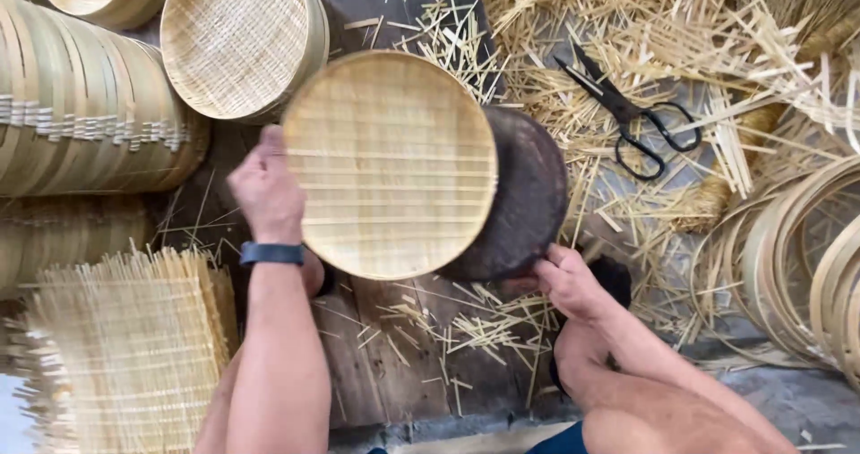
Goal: Assembling, pressing, and trimming bamboo steamer baskets using wooden forms and scissors.
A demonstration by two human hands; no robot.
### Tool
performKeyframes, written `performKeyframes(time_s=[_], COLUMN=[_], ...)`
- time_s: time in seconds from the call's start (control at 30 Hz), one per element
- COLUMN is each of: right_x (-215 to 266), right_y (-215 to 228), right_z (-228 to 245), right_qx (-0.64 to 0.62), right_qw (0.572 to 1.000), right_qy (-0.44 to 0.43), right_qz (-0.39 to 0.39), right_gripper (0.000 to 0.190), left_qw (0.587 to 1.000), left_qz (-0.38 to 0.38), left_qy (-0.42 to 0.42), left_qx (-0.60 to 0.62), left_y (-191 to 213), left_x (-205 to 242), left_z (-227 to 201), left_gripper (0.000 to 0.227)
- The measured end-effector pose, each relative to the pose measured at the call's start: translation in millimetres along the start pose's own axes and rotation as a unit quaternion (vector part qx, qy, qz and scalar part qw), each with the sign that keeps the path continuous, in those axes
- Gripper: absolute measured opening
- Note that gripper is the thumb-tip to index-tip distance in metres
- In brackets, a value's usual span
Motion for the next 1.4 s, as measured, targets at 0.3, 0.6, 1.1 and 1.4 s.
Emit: performKeyframes(time_s=[0.3,0.6,1.1,1.4], right_x=[41,44,39,40], right_y=[-17,-30,-36,-19], right_z=[21,24,24,7], right_qx=[0.271,0.493,0.560,0.603], right_qw=[0.950,0.850,0.810,0.777], right_qy=[-0.118,0.013,-0.015,-0.036], right_qz=[-0.100,-0.182,-0.172,-0.176], right_gripper=[0.040,0.022,0.022,0.022], left_qw=[0.967,0.922,0.756,0.861], left_qz=[0.153,0.224,0.201,0.047], left_qy=[0.170,-0.293,-0.451,-0.265], left_qx=[0.108,-0.120,-0.430,-0.431], left_y=[-108,-209,-81,-16], left_x=[-10,154,27,-151], left_z=[109,-20,54,119], left_gripper=[0.053,0.056,0.031,0.037])
Point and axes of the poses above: each hand's wrist, its own x-axis away from the middle knuckle, its own y-axis out of the back of the hand, z = x × y, the point moved 2 cm from there along -x, towards the middle knuckle, and after that the axes turned 14 degrees about z, right-handed, at the moved point
